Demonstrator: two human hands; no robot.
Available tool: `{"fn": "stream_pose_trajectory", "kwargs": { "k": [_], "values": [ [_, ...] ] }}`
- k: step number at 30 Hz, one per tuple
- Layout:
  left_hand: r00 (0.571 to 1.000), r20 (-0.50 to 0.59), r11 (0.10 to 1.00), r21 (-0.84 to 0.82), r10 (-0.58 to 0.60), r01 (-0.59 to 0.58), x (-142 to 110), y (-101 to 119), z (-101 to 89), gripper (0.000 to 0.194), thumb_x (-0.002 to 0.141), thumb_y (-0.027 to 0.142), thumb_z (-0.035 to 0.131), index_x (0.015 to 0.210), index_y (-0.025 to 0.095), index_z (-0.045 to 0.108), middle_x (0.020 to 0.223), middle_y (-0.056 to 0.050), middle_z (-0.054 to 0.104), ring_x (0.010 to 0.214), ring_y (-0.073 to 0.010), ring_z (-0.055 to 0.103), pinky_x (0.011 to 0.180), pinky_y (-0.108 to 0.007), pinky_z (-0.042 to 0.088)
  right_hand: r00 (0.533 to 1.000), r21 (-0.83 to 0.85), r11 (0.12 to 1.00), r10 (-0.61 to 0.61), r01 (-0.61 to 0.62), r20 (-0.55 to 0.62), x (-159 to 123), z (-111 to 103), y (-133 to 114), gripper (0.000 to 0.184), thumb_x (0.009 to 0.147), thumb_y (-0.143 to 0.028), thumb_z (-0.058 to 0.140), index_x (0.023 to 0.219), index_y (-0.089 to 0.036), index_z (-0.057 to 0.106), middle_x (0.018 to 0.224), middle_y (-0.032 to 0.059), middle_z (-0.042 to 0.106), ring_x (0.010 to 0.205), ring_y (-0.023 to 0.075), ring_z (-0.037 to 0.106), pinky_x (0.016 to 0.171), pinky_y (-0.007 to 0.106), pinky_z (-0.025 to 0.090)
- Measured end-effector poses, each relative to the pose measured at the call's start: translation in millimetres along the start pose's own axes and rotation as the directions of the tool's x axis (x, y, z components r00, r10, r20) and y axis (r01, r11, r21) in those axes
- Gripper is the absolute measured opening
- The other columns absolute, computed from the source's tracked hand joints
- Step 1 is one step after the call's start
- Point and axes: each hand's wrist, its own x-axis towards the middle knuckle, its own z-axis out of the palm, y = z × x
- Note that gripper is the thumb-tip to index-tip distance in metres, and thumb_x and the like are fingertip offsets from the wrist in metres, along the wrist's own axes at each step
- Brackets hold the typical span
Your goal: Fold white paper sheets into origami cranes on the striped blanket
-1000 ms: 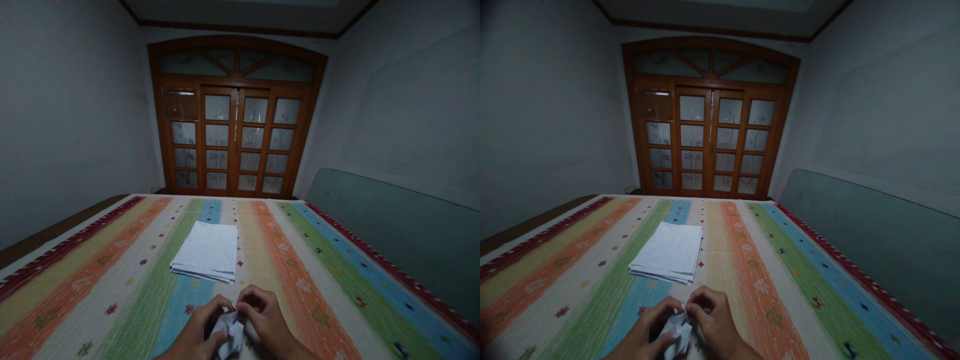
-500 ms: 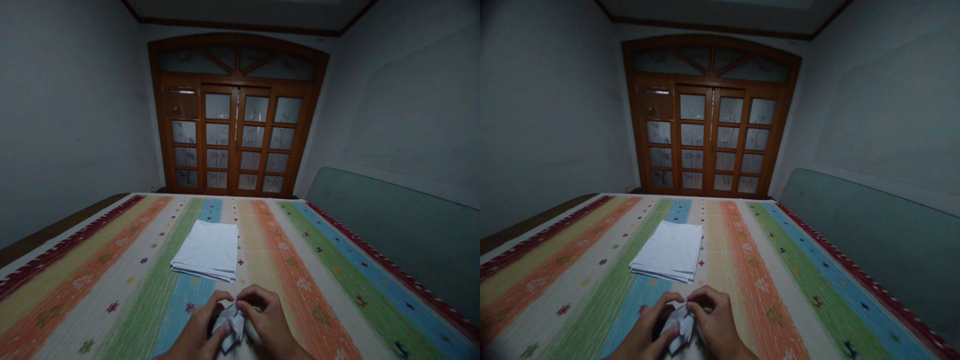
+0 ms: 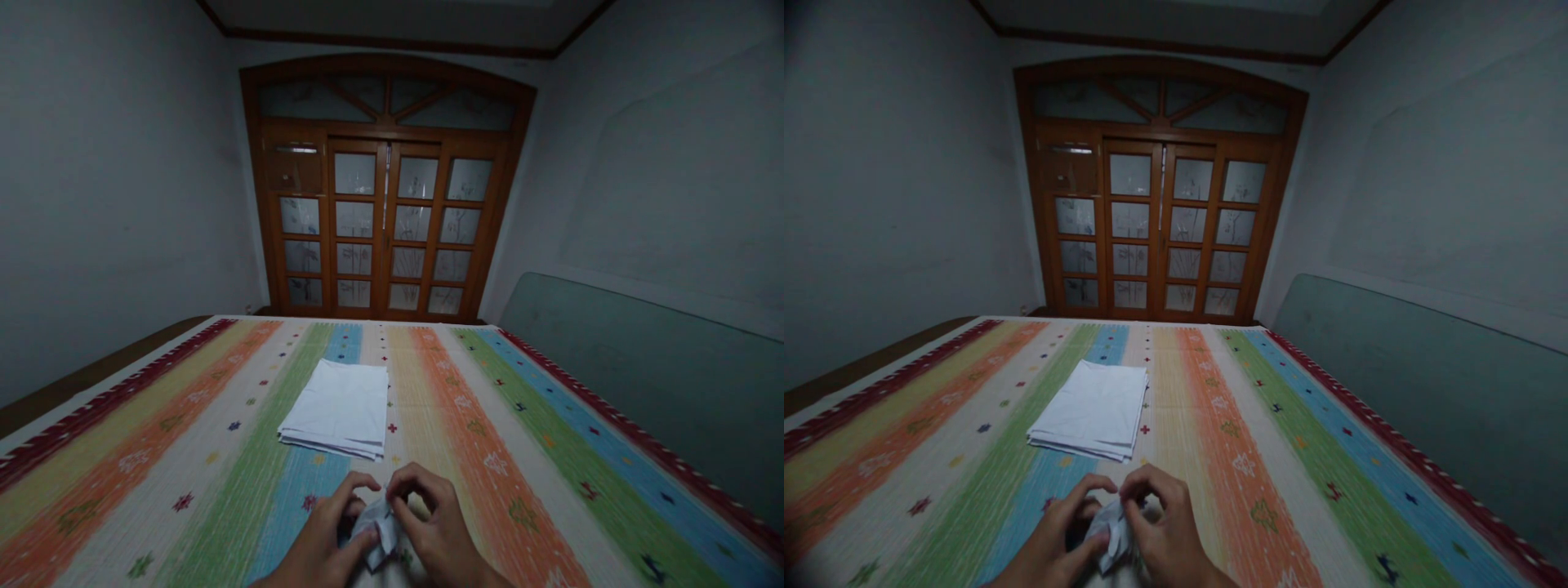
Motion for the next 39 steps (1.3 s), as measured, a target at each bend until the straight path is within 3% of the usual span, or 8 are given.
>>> {"fn": "stream_pose_trajectory", "kwargs": {
  "k": [3, 7, 12, 15, 21, 32, 39],
  "values": [
    [0.998, -0.002, 0.995, -0.080, -0.066, 0.066, 3, 3, -0.2, 0.031, 0.087, 0.030, 0.069, 0.114, 0.021, 0.060, 0.077, 0.000, 0.074, 0.074, -0.0199, 0.069, 0.075, -0.029, 0.045, 0.997, 0.048, 0.996, 0.069, -0.071, 0.029, 2, -1, -1, 0.006, 0.085, -0.022, 0.064, 0.084, -0.019, 0.069, 0.082, 0.0045, 0.070, 0.080, 0.0210, 0.067, 0.073, 0.029, 0.052],
    [0.987, -0.035, 0.931, -0.339, -0.154, 0.133, 9, 2, -0.6, 0.042, 0.083, 0.046, 0.077, 0.109, 0.021, 0.055, 0.077, -0.002, 0.075, 0.069, -0.0206, 0.070, 0.063, -0.026, 0.049, 0.993, 0.096, 0.989, 0.115, -0.114, 0.002, 6, 0, 2, 0.017, 0.084, -0.029, 0.069, 0.099, -0.020, 0.067, 0.094, 0.0059, 0.069, 0.088, 0.0231, 0.066, 0.079, 0.033, 0.053],
    [0.979, -0.101, 0.875, -0.472, -0.179, 0.111, 14, -9, -2.3, 0.052, 0.078, 0.054, 0.082, 0.106, 0.022, 0.054, 0.075, -0.001, 0.074, 0.065, -0.0205, 0.070, 0.060, -0.028, 0.055, 0.989, 0.110, 0.984, 0.138, -0.142, 0.046, 5, 2, 11, 0.028, 0.085, -0.039, 0.072, 0.104, -0.020, 0.064, 0.085, 0.0036, 0.066, 0.079, 0.0214, 0.064, 0.073, 0.031, 0.050],
    [0.979, -0.111, 0.868, -0.487, -0.174, 0.099, 14, -13, -3.2, 0.049, 0.078, 0.053, 0.083, 0.104, 0.020, 0.057, 0.083, -0.004, 0.076, 0.067, -0.0210, 0.070, 0.061, -0.032, 0.058, 0.980, 0.129, 0.973, 0.184, -0.193, 0.078, 5, 4, 15, 0.031, 0.083, -0.042, 0.074, 0.102, -0.019, 0.064, 0.078, 0.0020, 0.065, 0.070, 0.0192, 0.061, 0.065, 0.029, 0.047],
    [0.982, -0.122, 0.886, -0.458, -0.143, 0.072, 13, -8, -5.2, 0.043, 0.079, 0.049, 0.083, 0.101, 0.018, 0.063, 0.092, -0.008, 0.077, 0.075, -0.0214, 0.073, 0.066, -0.029, 0.058, 0.970, 0.132, 0.963, 0.222, -0.233, 0.094, 6, 5, 19, 0.027, 0.083, -0.042, 0.074, 0.076, -0.018, 0.065, 0.070, 0.0027, 0.067, 0.067, 0.0189, 0.064, 0.064, 0.028, 0.048],
    [0.978, -0.113, 0.879, -0.467, -0.173, 0.102, 15, 1, -4.3, 0.041, 0.075, 0.048, 0.086, 0.094, 0.019, 0.064, 0.079, -0.004, 0.076, 0.066, -0.0200, 0.072, 0.061, -0.028, 0.058, 0.975, 0.105, 0.972, 0.202, -0.212, 0.095, 9, 2, 16, 0.039, 0.086, -0.055, 0.069, 0.078, -0.019, 0.057, 0.068, 0.0022, 0.064, 0.063, 0.0174, 0.060, 0.060, 0.027, 0.043],
    [0.982, -0.106, 0.909, -0.405, -0.154, 0.099, 13, -3, -3.3, 0.040, 0.078, 0.050, 0.083, 0.096, 0.019, 0.066, 0.085, -0.005, 0.077, 0.071, -0.0209, 0.072, 0.063, -0.028, 0.058, 0.983, 0.100, 0.982, 0.150, -0.160, 0.104, 7, 1, 13, 0.032, 0.089, -0.051, 0.068, 0.089, -0.019, 0.061, 0.080, 0.0036, 0.064, 0.073, 0.0193, 0.062, 0.065, 0.028, 0.046]
  ]
}}
